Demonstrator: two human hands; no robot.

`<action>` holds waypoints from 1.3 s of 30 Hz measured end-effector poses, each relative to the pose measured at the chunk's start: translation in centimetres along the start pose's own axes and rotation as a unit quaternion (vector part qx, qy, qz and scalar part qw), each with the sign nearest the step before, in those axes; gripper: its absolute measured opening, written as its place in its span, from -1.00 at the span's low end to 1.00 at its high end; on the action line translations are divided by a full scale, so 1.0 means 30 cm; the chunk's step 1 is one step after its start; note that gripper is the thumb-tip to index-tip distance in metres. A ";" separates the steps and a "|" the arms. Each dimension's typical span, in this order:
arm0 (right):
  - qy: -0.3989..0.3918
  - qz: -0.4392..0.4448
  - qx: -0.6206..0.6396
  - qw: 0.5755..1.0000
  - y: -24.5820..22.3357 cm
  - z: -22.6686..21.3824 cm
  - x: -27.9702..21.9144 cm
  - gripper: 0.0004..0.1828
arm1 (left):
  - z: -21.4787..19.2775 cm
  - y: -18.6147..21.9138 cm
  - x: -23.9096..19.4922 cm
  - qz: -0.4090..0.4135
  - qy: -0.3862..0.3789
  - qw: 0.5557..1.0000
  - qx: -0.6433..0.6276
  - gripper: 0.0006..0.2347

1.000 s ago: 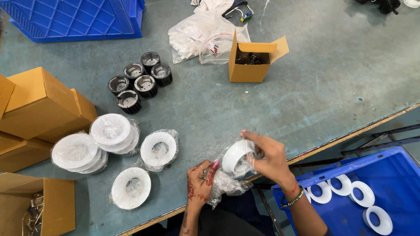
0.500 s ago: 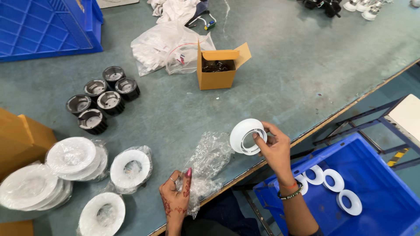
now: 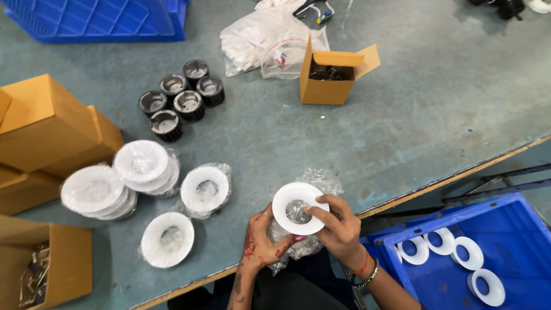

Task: The person unwraps white plastic rings from plastic bags, inspects them, and places them into a blue crate. The person handles the rings one at a time, discarding the plastic wrap after each item.

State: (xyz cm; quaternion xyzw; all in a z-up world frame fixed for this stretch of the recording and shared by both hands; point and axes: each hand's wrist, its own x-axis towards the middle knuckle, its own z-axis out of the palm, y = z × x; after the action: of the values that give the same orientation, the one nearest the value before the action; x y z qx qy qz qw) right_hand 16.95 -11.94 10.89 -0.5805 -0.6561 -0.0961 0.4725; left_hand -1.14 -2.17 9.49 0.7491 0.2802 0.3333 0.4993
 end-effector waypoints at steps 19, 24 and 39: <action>-0.012 0.045 0.055 0.997 -0.025 -0.019 -0.043 -0.54 | 0.045 -0.116 -0.034 0.008 0.072 0.997 -0.036 -0.22; -0.064 -0.037 -0.049 0.996 -0.045 0.015 -0.097 -0.38 | 0.051 -0.123 -0.039 0.064 0.114 0.991 -0.022 -0.22; -0.025 -0.067 0.056 0.996 -0.087 0.012 -0.202 -0.81 | 0.050 -0.149 -0.047 0.045 0.109 0.992 -0.044 -0.20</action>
State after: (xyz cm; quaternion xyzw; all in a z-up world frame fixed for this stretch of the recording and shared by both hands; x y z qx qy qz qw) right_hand 13.82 -16.56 7.38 -0.5099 -0.7099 -0.0761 0.4799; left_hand -1.24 -2.54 4.59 0.6972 0.2839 0.4471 0.4831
